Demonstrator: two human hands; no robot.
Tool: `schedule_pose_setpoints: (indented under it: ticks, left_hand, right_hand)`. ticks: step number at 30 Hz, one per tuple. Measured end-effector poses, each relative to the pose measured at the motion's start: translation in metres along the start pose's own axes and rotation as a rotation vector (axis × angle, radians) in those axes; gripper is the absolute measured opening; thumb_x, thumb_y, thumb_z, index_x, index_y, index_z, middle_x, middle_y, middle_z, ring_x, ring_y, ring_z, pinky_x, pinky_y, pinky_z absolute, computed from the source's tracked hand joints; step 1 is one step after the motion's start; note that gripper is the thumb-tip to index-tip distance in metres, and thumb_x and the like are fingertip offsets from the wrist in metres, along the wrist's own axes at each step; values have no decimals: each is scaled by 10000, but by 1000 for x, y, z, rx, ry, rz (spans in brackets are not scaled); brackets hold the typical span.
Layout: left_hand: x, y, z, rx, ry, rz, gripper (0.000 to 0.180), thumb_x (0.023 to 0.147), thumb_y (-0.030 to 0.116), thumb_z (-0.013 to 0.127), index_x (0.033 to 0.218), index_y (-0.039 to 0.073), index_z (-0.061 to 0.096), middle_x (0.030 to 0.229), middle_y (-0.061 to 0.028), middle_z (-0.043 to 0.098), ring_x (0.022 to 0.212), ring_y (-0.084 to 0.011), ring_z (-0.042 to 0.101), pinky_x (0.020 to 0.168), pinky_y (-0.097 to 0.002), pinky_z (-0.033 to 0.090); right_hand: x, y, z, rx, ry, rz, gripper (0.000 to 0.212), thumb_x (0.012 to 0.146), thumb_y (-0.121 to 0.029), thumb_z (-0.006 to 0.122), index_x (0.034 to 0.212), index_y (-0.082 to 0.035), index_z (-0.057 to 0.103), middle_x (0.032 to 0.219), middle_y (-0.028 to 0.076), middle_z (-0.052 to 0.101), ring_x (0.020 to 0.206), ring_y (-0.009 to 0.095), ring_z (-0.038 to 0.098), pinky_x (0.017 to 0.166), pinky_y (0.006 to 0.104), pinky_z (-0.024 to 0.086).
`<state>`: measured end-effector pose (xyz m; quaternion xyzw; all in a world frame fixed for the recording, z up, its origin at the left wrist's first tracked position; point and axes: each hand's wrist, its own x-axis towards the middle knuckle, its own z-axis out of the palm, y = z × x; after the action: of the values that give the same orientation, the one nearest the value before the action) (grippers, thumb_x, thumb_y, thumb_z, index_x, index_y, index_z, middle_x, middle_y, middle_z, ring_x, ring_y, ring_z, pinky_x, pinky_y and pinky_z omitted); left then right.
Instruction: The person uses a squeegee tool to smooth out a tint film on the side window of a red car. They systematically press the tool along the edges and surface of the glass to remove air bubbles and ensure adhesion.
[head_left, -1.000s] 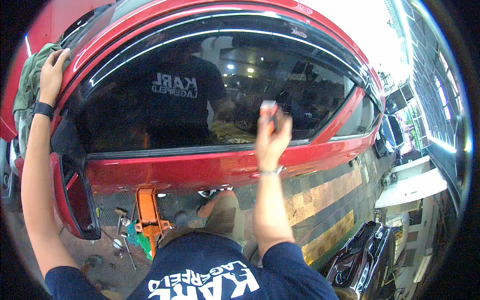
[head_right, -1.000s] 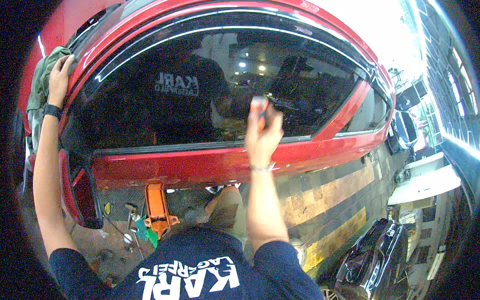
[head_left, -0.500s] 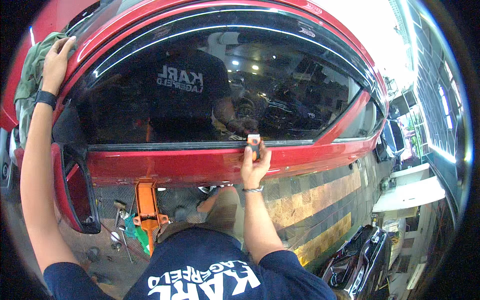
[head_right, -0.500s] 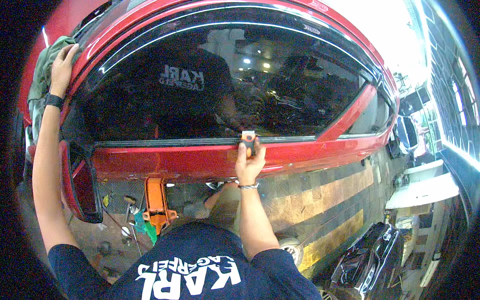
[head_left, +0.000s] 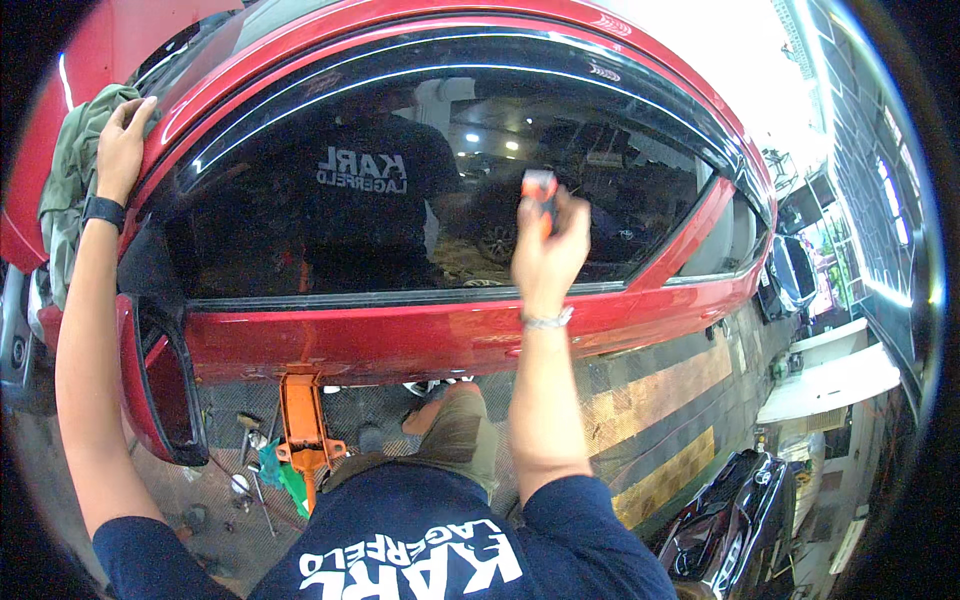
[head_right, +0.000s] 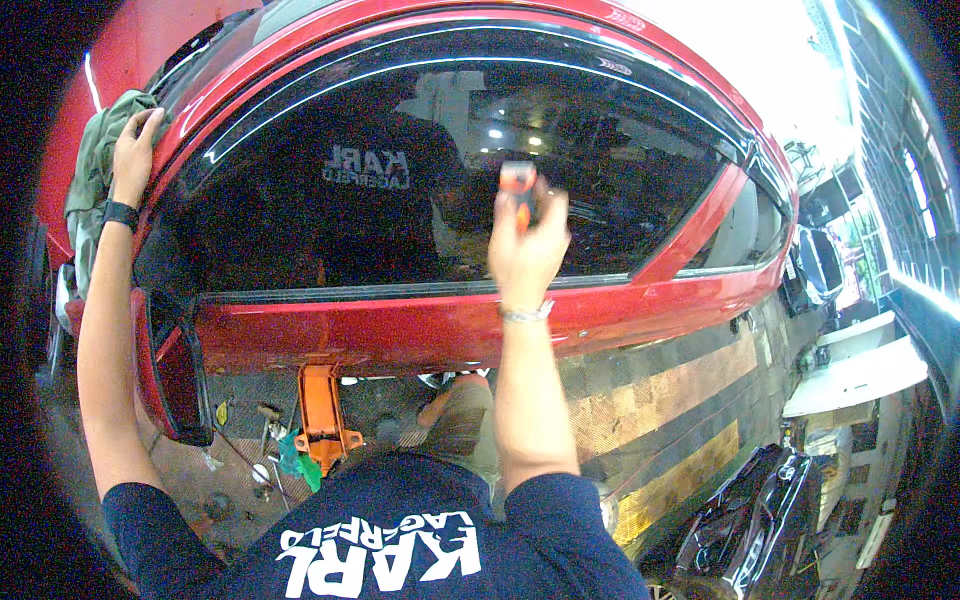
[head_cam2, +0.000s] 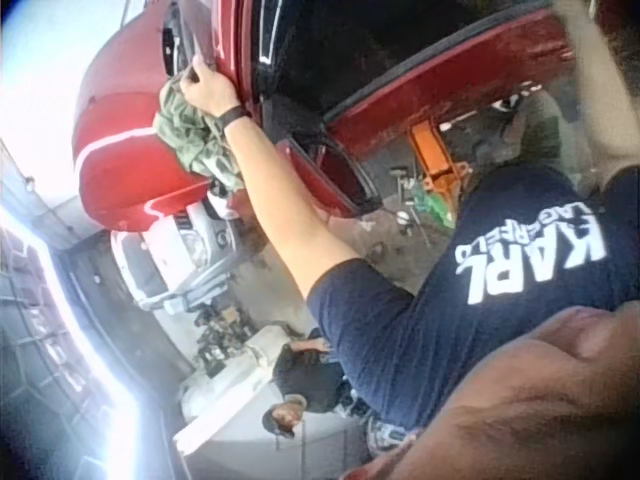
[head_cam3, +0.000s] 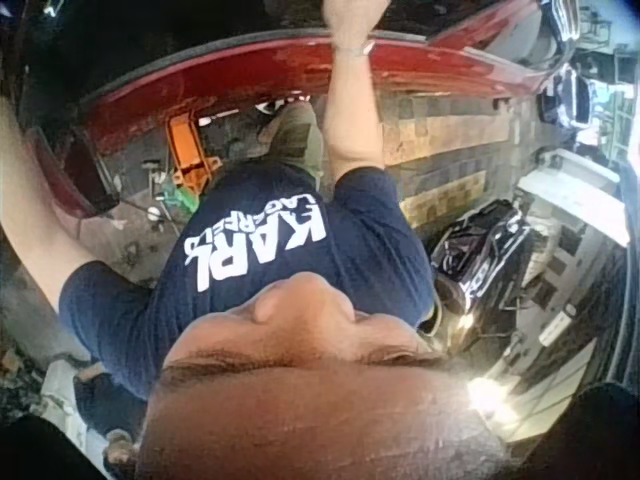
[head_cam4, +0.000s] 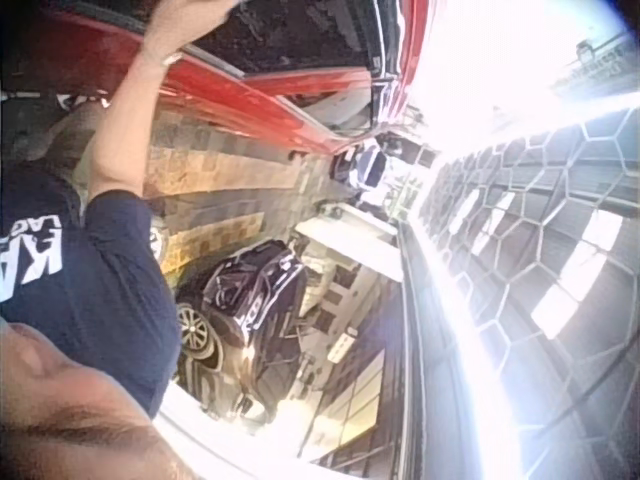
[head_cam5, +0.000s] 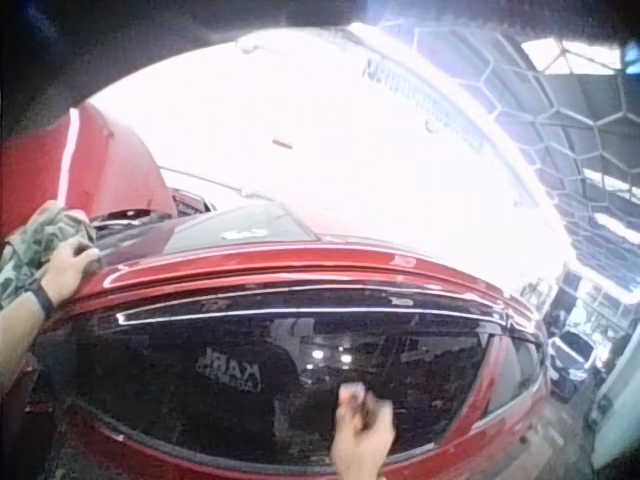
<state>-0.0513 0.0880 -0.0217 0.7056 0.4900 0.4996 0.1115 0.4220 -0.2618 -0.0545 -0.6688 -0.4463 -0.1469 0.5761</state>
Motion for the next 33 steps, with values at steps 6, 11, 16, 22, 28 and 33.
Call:
schedule_pose_setpoints:
  ticks: [6,11,16,22,28,33]
  left_hand:
    - [-2,13,8,-6,14,-15,545,943,442,652,1205,-35,668,1157,-161,708,1091,-227,648,984,-318,452]
    - [1,6,1,-33,-10,-10,537,946,435,654,1193,-41,671,1146,-156,711,1083,-208,647,980,-312,453]
    - [-2,9,3,-15,-8,6,534,951,436,650,1194,-39,674,1127,-148,719,1078,-200,650,979,-307,456]
    - [-5,17,1,56,31,6,558,941,468,639,1188,-30,684,1148,-171,716,1091,-243,660,986,-331,460]
    - [-9,24,1,35,11,-22,545,938,456,640,1183,-28,686,1158,-182,710,1093,-255,659,980,-335,463]
    - [-4,12,1,35,-2,-26,565,936,466,643,1195,-34,678,1158,-181,711,1088,-252,659,981,-330,461]
  right_hand:
    - [-150,64,3,-16,-34,127,441,883,-187,746,1200,71,579,1095,260,694,1053,329,695,926,405,527]
    - [-20,-13,11,-26,-2,-89,377,890,-256,737,1128,8,612,949,215,723,876,359,732,792,405,555]
    - [53,-59,10,-166,-23,-21,370,853,-263,758,1088,-11,623,961,239,712,884,409,706,772,437,535]
    - [-93,26,11,18,-55,-22,441,893,-215,733,1208,52,579,1067,253,705,1011,377,711,873,415,543]
    - [-130,26,17,7,-79,105,446,894,-226,742,1200,58,582,1041,262,701,977,369,717,823,418,552]
    - [17,-53,21,-72,2,-8,376,859,-265,754,1103,-11,623,953,238,714,884,400,712,770,446,537]
